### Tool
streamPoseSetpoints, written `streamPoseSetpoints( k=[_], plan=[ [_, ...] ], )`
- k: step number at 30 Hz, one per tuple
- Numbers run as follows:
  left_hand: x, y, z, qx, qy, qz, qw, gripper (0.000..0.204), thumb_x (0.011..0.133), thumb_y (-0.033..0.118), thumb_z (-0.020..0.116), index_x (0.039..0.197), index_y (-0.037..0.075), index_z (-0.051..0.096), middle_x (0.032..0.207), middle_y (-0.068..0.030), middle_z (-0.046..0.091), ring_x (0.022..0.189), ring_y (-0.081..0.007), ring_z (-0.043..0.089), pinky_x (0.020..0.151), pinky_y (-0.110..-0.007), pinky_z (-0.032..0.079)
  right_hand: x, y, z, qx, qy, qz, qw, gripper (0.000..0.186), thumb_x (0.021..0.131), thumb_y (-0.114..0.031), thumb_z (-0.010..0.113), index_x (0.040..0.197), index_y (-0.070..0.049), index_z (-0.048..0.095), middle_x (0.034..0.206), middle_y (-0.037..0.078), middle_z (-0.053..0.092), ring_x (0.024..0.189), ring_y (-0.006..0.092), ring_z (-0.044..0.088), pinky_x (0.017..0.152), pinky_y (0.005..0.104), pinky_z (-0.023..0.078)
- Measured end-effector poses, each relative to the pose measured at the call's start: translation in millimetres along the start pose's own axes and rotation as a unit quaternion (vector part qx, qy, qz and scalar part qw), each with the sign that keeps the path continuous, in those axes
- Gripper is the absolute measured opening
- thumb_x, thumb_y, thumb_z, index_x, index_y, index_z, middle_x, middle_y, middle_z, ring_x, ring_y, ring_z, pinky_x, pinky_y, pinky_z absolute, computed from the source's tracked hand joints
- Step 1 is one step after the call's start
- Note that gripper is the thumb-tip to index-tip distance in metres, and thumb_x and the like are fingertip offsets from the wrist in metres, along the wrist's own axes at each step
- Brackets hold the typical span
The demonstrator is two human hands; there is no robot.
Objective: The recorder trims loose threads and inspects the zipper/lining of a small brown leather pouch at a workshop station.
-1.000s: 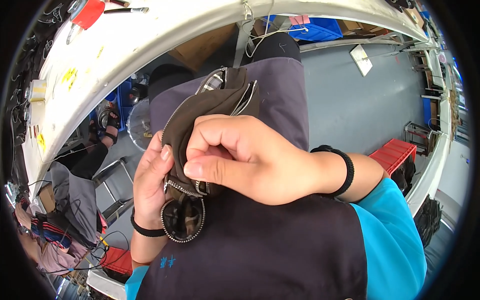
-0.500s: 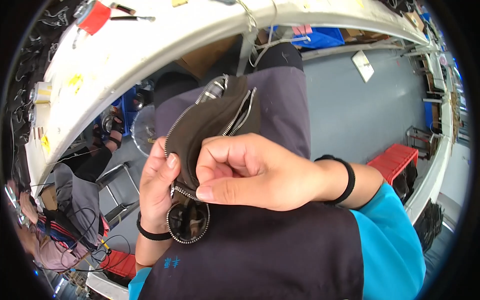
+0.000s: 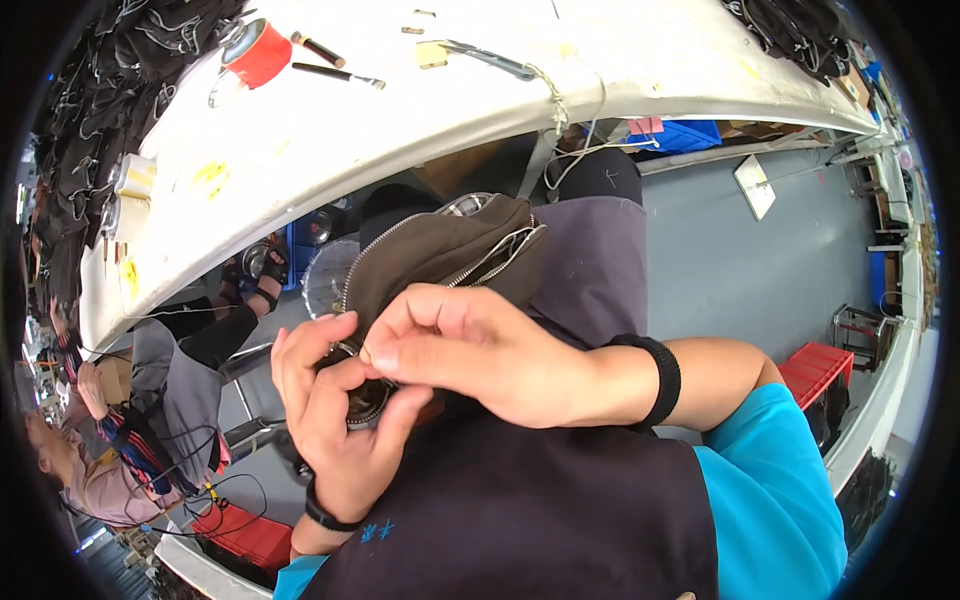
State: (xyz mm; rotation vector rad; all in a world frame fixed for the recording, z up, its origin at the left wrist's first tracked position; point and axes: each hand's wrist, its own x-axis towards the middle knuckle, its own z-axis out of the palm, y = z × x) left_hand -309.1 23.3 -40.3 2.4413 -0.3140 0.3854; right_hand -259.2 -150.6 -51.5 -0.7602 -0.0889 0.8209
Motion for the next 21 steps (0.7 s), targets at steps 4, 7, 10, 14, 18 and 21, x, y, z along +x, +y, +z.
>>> streamPoseSetpoints(
  k=[4, 7, 10, 14, 18, 21],
  plan=[
    [-7.4, -13.4, 14.5, -0.029, 0.075, -0.008, 0.997, 0.031, 0.065, 0.021, 0.087, 0.079, 0.011, 0.061, 0.106, -0.0029, 0.063, 0.103, -0.0270, 0.059, 0.106, -0.052, 0.027, -3.0, 19.2, -3.5, -0.158, -0.045, -0.093, 0.982, 0.021, 0.095, -0.018, 0.062, 0.109, -0.002, 0.061, 0.091, -0.001, 0.046, 0.080, 0.0064, 0.040, 0.071, 0.0227, 0.036],
    [-9.2, -21.2, 14.4, -0.059, 0.069, -0.001, 0.996, 0.026, 0.068, 0.018, 0.084, 0.079, 0.010, 0.062, 0.100, -0.0030, 0.064, 0.100, -0.0274, 0.059, 0.103, -0.050, 0.031, -3.9, 19.7, -9.1, -0.217, -0.055, -0.111, 0.968, 0.027, 0.092, -0.017, 0.066, 0.115, -0.004, 0.063, 0.094, 0.001, 0.046, 0.082, 0.0093, 0.040, 0.074, 0.0238, 0.036],
    [-1.4, -29.9, 8.9, -0.161, 0.038, -0.024, 0.986, 0.019, 0.071, 0.014, 0.082, 0.078, 0.007, 0.066, 0.099, -0.0050, 0.064, 0.101, -0.0288, 0.057, 0.098, -0.048, 0.038, -5.8, 15.0, -11.8, -0.274, -0.077, -0.140, 0.948, 0.032, 0.091, -0.014, 0.066, 0.122, -0.006, 0.062, 0.095, 0.002, 0.047, 0.082, 0.0107, 0.041, 0.073, 0.0243, 0.037],
    [-2.2, -36.3, -7.5, -0.251, -0.053, -0.053, 0.965, 0.013, 0.070, 0.013, 0.081, 0.075, 0.006, 0.071, 0.099, -0.0055, 0.062, 0.107, -0.0296, 0.051, 0.095, -0.044, 0.040, -7.6, -14.1, -12.2, -0.379, -0.152, -0.104, 0.907, 0.038, 0.089, -0.010, 0.068, 0.126, -0.006, 0.061, 0.091, 0.003, 0.054, 0.076, 0.0110, 0.051, 0.068, 0.0256, 0.045],
    [-3.9, -42.0, -21.0, -0.315, -0.056, -0.107, 0.941, 0.016, 0.064, 0.014, 0.084, 0.072, 0.008, 0.072, 0.089, -0.0022, 0.058, 0.106, -0.0286, 0.051, 0.097, -0.045, 0.038, 0.5, -59.4, -33.5, -0.587, -0.011, -0.215, 0.780, 0.026, 0.085, -0.010, 0.070, 0.109, -0.003, 0.064, 0.083, 0.007, 0.062, 0.075, 0.0153, 0.062, 0.066, 0.0277, 0.051],
    [-8.0, -54.8, -29.3, -0.337, -0.048, -0.070, 0.938, 0.021, 0.063, 0.022, 0.086, 0.073, 0.009, 0.072, 0.087, -0.0012, 0.058, 0.104, -0.0269, 0.053, 0.103, -0.050, 0.033, 32.0, -99.3, -75.3, -0.713, 0.121, -0.254, 0.643, 0.034, 0.088, -0.025, 0.066, 0.107, 0.003, 0.063, 0.091, 0.014, 0.066, 0.077, 0.0237, 0.064, 0.070, 0.0340, 0.052]
  ],
)
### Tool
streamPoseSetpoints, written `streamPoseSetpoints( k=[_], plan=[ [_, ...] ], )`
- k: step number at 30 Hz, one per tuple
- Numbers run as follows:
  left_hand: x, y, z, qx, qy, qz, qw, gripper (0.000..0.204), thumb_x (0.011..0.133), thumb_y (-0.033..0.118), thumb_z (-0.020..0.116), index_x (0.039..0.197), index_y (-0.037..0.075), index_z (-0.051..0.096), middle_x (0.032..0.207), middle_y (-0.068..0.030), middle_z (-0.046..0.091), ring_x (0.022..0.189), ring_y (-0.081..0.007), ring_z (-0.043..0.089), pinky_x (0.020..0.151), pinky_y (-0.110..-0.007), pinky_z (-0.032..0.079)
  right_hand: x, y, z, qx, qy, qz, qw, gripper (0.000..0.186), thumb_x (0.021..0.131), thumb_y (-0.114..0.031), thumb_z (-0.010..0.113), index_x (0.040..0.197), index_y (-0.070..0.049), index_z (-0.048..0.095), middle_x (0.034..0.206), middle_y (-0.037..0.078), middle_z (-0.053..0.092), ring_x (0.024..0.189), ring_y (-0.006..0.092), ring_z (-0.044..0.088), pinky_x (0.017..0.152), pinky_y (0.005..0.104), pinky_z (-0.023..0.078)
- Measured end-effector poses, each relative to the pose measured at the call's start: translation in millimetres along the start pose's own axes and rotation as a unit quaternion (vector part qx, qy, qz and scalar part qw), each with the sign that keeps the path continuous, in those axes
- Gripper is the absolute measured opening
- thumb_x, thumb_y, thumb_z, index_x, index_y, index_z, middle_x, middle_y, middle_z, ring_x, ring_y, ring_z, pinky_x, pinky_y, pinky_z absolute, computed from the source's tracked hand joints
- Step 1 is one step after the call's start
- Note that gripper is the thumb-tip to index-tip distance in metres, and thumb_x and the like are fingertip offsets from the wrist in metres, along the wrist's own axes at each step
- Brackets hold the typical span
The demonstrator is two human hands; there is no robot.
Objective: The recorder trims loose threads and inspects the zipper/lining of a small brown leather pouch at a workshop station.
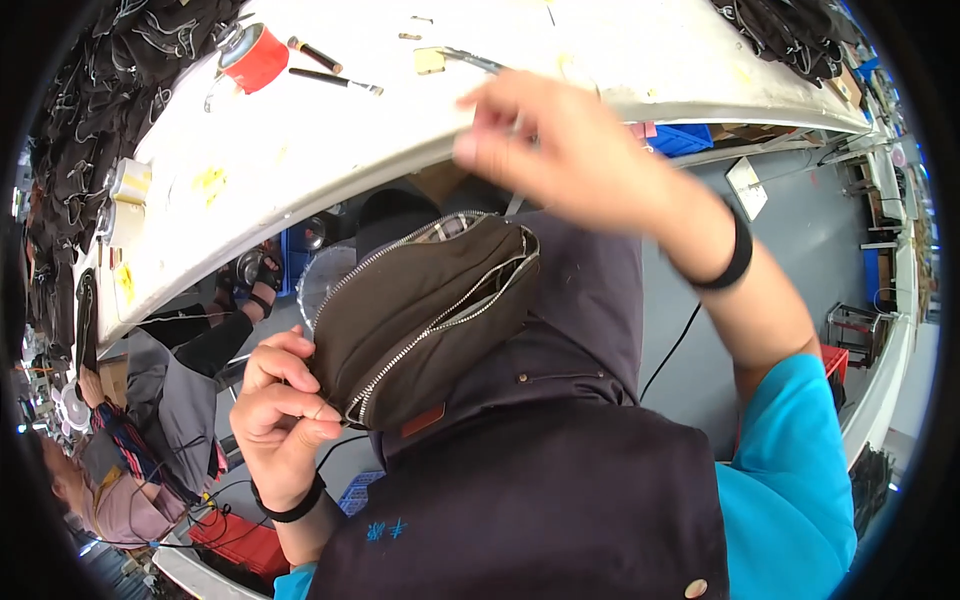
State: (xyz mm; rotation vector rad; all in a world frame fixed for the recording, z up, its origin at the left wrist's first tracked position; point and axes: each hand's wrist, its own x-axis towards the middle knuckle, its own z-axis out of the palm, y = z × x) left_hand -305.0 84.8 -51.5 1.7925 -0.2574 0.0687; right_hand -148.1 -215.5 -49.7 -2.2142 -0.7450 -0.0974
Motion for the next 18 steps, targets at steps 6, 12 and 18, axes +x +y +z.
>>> streamPoseSetpoints(
  k=[6, 12, 18],
  plan=[
    [-1.9, 0.6, -3.0, -0.028, -0.010, 0.000, 1.000, 0.021, 0.073, 0.027, 0.080, 0.074, 0.008, 0.072, 0.088, -0.0031, 0.060, 0.103, -0.0268, 0.053, 0.102, -0.049, 0.033, 59.1, 90.7, 13.5, -0.331, 0.026, -0.027, 0.943, 0.033, 0.094, -0.021, 0.056, 0.116, 0.004, 0.058, 0.105, 0.018, 0.060, 0.095, 0.0339, 0.059, 0.084, 0.0408, 0.048],
    [-12.1, -2.9, -1.4, -0.088, 0.010, -0.021, 0.996, 0.023, 0.083, 0.025, 0.070, 0.075, 0.003, 0.068, 0.089, -0.0067, 0.061, 0.102, -0.0280, 0.049, 0.097, -0.045, 0.037, 61.2, 78.9, 29.9, -0.283, 0.091, 0.022, 0.955, 0.019, 0.090, -0.008, 0.048, 0.105, 0.003, 0.053, 0.093, 0.022, 0.059, 0.086, 0.0384, 0.058, 0.076, 0.0438, 0.047],
    [-8.0, -12.3, -6.0, -0.135, 0.018, -0.040, 0.990, 0.025, 0.085, 0.025, 0.065, 0.074, 0.002, 0.064, 0.096, -0.0092, 0.055, 0.097, -0.0251, 0.047, 0.088, -0.037, 0.038, -2.2, -48.0, 45.0, 0.124, -0.085, -0.024, 0.988, 0.020, 0.094, -0.015, 0.051, 0.105, 0.001, 0.056, 0.087, 0.008, 0.061, 0.071, 0.0186, 0.056, 0.064, 0.0279, 0.045]
  ],
)
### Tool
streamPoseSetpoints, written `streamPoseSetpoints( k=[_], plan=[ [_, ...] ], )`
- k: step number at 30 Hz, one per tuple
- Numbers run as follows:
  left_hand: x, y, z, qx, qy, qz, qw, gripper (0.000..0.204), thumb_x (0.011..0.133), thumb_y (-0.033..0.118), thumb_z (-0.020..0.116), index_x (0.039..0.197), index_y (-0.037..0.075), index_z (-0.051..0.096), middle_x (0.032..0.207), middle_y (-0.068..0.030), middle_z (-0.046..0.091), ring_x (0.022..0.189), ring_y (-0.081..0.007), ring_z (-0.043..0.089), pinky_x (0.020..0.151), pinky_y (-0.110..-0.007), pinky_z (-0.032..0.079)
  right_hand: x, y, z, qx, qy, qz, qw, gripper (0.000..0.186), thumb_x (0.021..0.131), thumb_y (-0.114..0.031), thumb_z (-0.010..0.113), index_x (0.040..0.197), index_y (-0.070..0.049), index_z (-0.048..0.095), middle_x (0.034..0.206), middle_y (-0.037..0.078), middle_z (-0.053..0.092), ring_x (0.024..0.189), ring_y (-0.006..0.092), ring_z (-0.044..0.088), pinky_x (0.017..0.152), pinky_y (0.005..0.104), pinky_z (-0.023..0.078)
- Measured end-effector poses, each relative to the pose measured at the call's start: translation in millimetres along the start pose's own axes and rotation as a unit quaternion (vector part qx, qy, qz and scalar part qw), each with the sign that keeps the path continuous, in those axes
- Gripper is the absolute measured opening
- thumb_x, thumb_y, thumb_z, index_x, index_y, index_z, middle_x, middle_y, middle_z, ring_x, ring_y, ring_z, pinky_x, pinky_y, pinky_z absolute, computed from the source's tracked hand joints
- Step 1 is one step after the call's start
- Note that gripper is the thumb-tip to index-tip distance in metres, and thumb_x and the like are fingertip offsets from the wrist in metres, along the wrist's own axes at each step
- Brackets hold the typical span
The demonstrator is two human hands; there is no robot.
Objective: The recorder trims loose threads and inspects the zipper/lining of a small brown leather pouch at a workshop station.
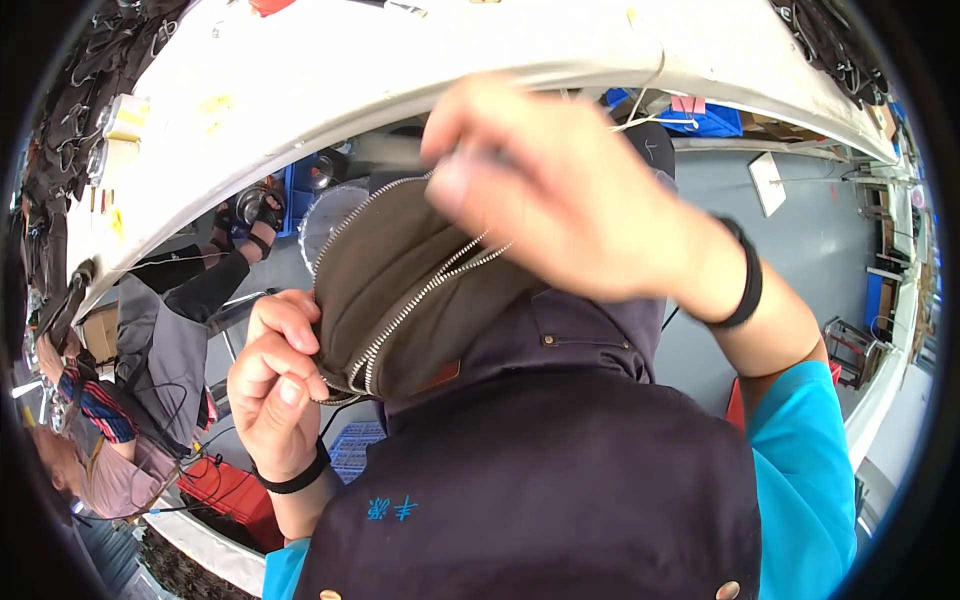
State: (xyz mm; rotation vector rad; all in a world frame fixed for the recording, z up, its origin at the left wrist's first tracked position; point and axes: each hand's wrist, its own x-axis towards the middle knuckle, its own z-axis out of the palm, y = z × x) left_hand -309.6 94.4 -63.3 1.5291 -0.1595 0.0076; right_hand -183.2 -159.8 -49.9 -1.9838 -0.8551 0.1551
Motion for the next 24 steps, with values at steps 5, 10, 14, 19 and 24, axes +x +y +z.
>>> streamPoseSetpoints(
  k=[5, 10, 14, 19, 24],
  plan=[
    [5.7, -1.5, -3.0, -0.008, -0.005, -0.004, 1.000, 0.026, 0.085, 0.026, 0.065, 0.074, 0.002, 0.063, 0.095, -0.0090, 0.054, 0.094, -0.0239, 0.047, 0.085, -0.035, 0.038, -17.7, -14.1, 29.5, -0.006, -0.039, -0.113, 0.993, 0.037, 0.085, -0.035, 0.070, 0.096, -0.001, 0.061, 0.074, 0.008, 0.058, 0.061, 0.0237, 0.054, 0.052, 0.0326, 0.042],
    [3.2, 1.3, -6.1, 0.005, 0.005, -0.010, 1.000, 0.026, 0.086, 0.026, 0.065, 0.075, 0.002, 0.063, 0.095, -0.0098, 0.053, 0.093, -0.0230, 0.047, 0.085, -0.035, 0.038, -14.2, -17.4, 51.1, -0.028, 0.052, -0.164, 0.985, 0.035, 0.074, -0.029, 0.080, 0.092, -0.003, 0.065, 0.070, 0.008, 0.057, 0.055, 0.0235, 0.053, 0.048, 0.0328, 0.041],
    [-0.7, -0.2, -9.4, 0.007, 0.003, -0.009, 1.000, 0.025, 0.086, 0.026, 0.064, 0.076, 0.003, 0.062, 0.095, -0.0099, 0.053, 0.093, -0.0225, 0.047, 0.085, -0.035, 0.038, -18.6, -28.3, 62.2, -0.037, 0.068, -0.136, 0.988, 0.025, 0.076, -0.022, 0.075, 0.087, -0.006, 0.060, 0.076, 0.006, 0.052, 0.062, 0.0243, 0.054, 0.055, 0.0345, 0.045],
    [-2.7, -2.9, -7.7, -0.001, 0.000, -0.005, 1.000, 0.024, 0.086, 0.025, 0.065, 0.076, 0.003, 0.062, 0.094, -0.0097, 0.053, 0.091, -0.0218, 0.046, 0.084, -0.034, 0.038, -20.9, -25.0, 67.1, -0.057, 0.082, -0.156, 0.983, 0.029, 0.073, -0.024, 0.078, 0.087, -0.005, 0.063, 0.073, 0.006, 0.054, 0.057, 0.0218, 0.053, 0.050, 0.0318, 0.042],
    [-2.7, -3.7, -6.6, -0.001, 0.002, -0.007, 1.000, 0.024, 0.086, 0.025, 0.065, 0.076, 0.003, 0.062, 0.093, -0.0098, 0.053, 0.090, -0.0214, 0.046, 0.084, -0.034, 0.038, -23.7, -22.5, 70.4, -0.086, 0.095, -0.184, 0.975, 0.032, 0.071, -0.026, 0.080, 0.089, -0.003, 0.066, 0.072, 0.007, 0.057, 0.053, 0.0207, 0.052, 0.046, 0.0306, 0.041]
  ],
)
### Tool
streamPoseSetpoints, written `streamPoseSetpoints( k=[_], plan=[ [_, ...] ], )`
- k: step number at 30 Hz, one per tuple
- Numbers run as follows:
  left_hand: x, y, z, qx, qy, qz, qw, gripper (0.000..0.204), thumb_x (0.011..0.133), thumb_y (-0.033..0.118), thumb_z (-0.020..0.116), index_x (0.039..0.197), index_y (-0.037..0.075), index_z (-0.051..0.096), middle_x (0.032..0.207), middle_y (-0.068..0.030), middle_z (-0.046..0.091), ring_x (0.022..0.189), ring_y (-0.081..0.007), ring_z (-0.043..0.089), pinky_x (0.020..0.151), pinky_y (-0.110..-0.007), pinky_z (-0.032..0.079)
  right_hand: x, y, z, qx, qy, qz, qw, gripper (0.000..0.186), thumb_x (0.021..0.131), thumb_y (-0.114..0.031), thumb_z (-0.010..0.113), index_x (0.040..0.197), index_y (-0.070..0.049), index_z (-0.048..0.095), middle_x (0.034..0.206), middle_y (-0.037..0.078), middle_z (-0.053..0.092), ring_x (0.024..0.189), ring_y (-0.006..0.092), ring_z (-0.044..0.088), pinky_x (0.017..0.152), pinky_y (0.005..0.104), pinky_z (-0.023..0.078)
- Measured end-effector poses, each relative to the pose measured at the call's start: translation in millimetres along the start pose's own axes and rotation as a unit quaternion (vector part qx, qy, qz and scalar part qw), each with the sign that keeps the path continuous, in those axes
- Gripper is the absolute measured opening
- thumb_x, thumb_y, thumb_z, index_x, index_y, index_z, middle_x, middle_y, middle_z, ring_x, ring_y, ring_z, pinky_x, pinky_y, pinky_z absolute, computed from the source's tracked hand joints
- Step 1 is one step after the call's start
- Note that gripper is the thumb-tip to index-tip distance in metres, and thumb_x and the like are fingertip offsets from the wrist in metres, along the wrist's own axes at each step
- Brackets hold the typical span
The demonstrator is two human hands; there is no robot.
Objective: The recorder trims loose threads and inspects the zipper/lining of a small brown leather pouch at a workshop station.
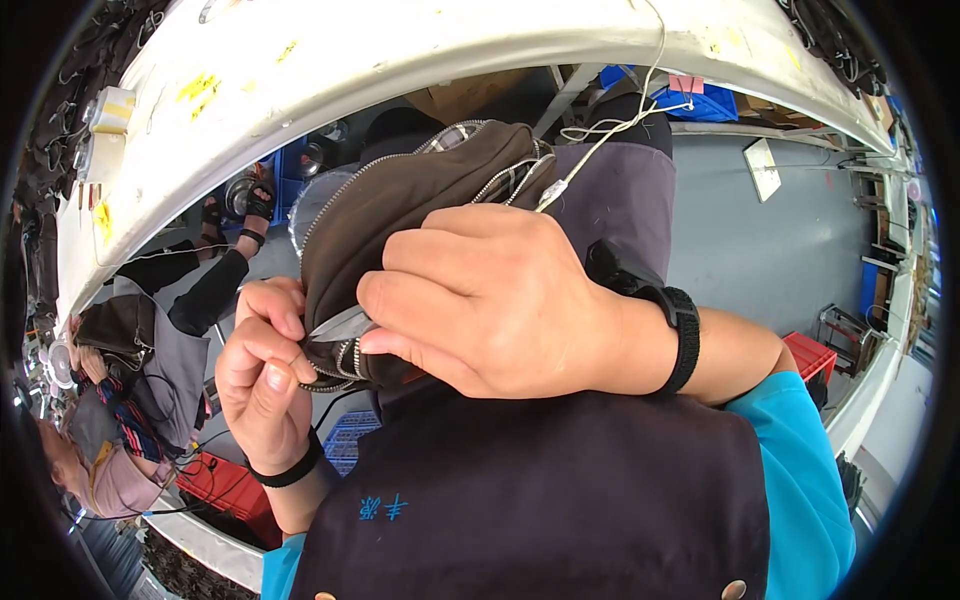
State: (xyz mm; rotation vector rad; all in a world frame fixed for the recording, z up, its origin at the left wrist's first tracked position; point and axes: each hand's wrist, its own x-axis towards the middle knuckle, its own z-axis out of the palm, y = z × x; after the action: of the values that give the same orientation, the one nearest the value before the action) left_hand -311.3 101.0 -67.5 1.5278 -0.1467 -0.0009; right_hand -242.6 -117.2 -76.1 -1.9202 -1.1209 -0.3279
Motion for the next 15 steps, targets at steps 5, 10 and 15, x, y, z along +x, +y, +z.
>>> streamPoseSetpoints(
  k=[5, 10, 15],
  plan=[
    [-1.0, 0.7, 0.5, 0.011, -0.002, -0.003, 1.000, 0.025, 0.086, 0.025, 0.065, 0.076, 0.003, 0.062, 0.091, -0.0101, 0.054, 0.087, -0.0201, 0.047, 0.084, -0.034, 0.038, 0.0, -5.3, 3.4, -0.035, 0.020, 0.009, 0.999, 0.029, 0.066, -0.019, 0.078, 0.084, -0.005, 0.061, 0.072, 0.003, 0.049, 0.057, 0.0187, 0.050, 0.050, 0.0309, 0.042],
    [-3.3, -1.7, 1.8, 0.009, 0.007, 0.012, 1.000, 0.028, 0.087, 0.028, 0.066, 0.076, 0.003, 0.062, 0.089, -0.0099, 0.054, 0.082, -0.0191, 0.048, 0.087, -0.036, 0.039, -3.9, -3.7, 7.4, -0.017, 0.022, 0.015, 1.000, 0.028, 0.066, -0.019, 0.078, 0.085, -0.005, 0.062, 0.072, 0.003, 0.051, 0.057, 0.0187, 0.051, 0.050, 0.0306, 0.043],
    [-2.7, -6.9, 2.1, 0.008, 0.007, 0.018, 1.000, 0.028, 0.089, 0.028, 0.066, 0.076, 0.003, 0.062, 0.089, -0.0090, 0.053, 0.081, -0.0193, 0.048, 0.089, -0.039, 0.039, -7.6, -0.6, 9.7, -0.013, 0.031, 0.016, 0.999, 0.026, 0.069, -0.019, 0.077, 0.085, -0.005, 0.062, 0.073, 0.004, 0.052, 0.058, 0.0189, 0.052, 0.051, 0.0309, 0.043]
  ],
)
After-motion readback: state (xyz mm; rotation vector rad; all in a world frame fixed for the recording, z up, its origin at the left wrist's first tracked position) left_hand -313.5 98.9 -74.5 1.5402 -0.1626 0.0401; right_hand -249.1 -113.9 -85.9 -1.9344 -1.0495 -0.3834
